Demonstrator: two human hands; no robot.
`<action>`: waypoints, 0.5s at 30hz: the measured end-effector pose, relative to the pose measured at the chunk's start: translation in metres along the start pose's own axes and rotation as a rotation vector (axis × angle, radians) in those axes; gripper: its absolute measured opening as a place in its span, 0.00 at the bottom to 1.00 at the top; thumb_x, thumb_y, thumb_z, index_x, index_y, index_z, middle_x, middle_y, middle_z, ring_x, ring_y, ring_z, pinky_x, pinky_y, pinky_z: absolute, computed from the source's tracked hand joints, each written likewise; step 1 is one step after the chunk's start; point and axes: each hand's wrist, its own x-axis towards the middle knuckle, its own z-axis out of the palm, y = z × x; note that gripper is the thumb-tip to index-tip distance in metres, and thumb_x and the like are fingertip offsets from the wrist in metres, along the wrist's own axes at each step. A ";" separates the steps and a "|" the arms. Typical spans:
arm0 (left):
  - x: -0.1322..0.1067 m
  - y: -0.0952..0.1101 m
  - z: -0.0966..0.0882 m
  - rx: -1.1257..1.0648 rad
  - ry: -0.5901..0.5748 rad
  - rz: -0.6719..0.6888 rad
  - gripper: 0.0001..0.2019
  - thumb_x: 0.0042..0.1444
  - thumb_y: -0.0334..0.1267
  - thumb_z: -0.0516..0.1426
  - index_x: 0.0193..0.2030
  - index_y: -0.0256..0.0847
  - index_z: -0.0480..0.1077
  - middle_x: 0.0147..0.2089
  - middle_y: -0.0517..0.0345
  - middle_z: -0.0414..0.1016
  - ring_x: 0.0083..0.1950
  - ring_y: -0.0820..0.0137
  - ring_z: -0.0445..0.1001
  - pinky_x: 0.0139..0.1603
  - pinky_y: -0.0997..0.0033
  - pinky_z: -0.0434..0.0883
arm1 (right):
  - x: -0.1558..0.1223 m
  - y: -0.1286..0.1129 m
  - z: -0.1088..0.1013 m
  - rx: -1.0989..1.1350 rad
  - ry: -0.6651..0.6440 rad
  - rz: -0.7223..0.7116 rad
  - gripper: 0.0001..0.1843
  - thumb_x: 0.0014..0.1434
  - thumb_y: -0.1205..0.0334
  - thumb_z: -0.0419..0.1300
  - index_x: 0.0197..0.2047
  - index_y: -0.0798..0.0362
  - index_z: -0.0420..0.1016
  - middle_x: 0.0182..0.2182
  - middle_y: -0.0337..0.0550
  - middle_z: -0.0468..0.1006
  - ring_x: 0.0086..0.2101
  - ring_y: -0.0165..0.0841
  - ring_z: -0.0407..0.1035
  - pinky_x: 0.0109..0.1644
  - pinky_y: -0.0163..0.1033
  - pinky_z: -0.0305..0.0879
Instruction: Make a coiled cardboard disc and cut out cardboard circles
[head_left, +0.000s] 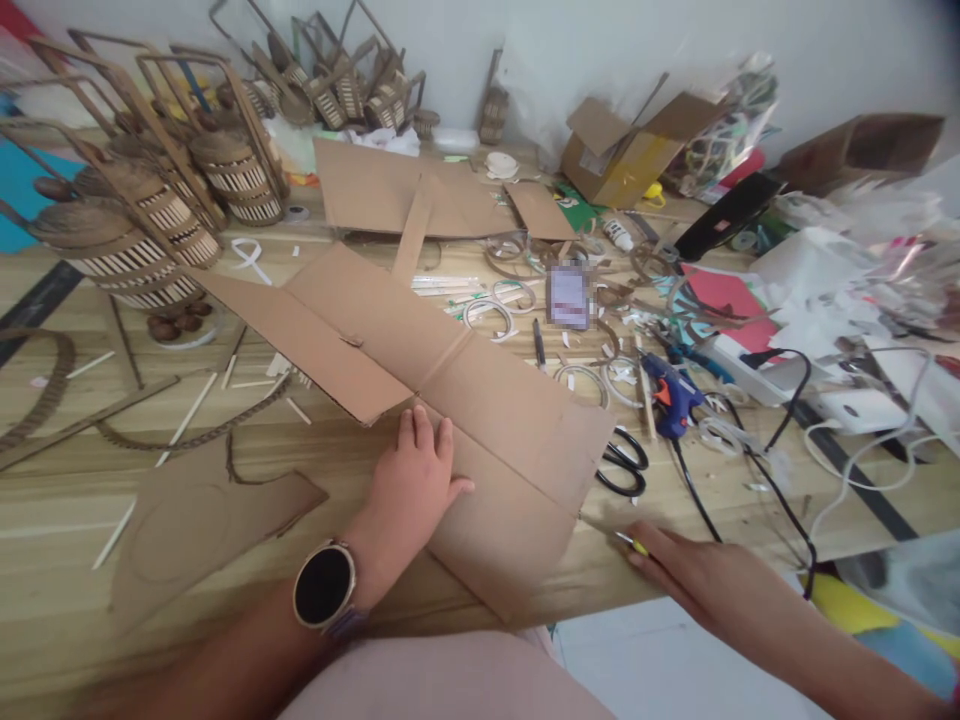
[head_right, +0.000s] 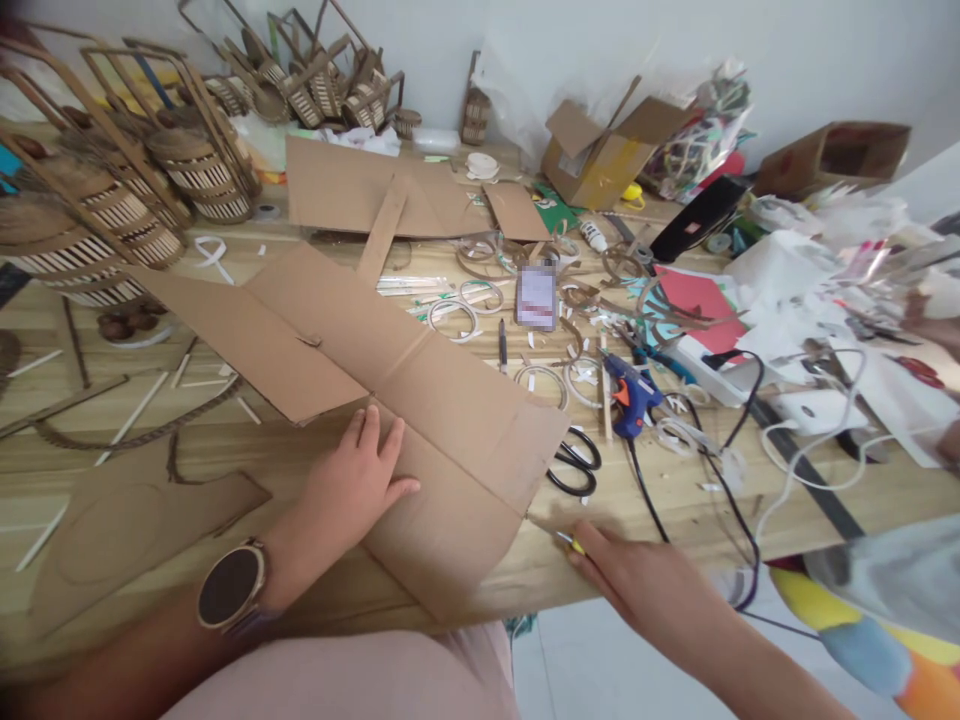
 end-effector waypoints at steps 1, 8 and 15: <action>-0.004 -0.003 0.002 -0.015 0.036 0.017 0.36 0.61 0.48 0.61 0.69 0.25 0.61 0.70 0.18 0.57 0.70 0.40 0.61 0.59 0.52 0.72 | 0.005 -0.001 -0.007 0.005 -0.025 -0.005 0.09 0.69 0.62 0.49 0.42 0.48 0.71 0.25 0.39 0.84 0.25 0.41 0.81 0.24 0.36 0.66; -0.027 -0.031 0.023 -0.098 0.301 -0.120 0.27 0.65 0.43 0.56 0.63 0.22 0.64 0.61 0.27 0.73 0.61 0.47 0.73 0.59 0.51 0.72 | 0.062 -0.008 -0.038 0.037 0.188 0.184 0.13 0.69 0.56 0.48 0.47 0.51 0.69 0.43 0.52 0.78 0.33 0.44 0.80 0.29 0.40 0.68; -0.021 -0.043 0.014 -0.760 0.243 -0.288 0.24 0.61 0.40 0.55 0.61 0.30 0.68 0.61 0.34 0.73 0.64 0.48 0.69 0.65 0.48 0.63 | 0.114 0.018 -0.057 0.300 0.190 0.332 0.11 0.58 0.52 0.59 0.37 0.52 0.68 0.34 0.53 0.78 0.39 0.50 0.75 0.39 0.45 0.66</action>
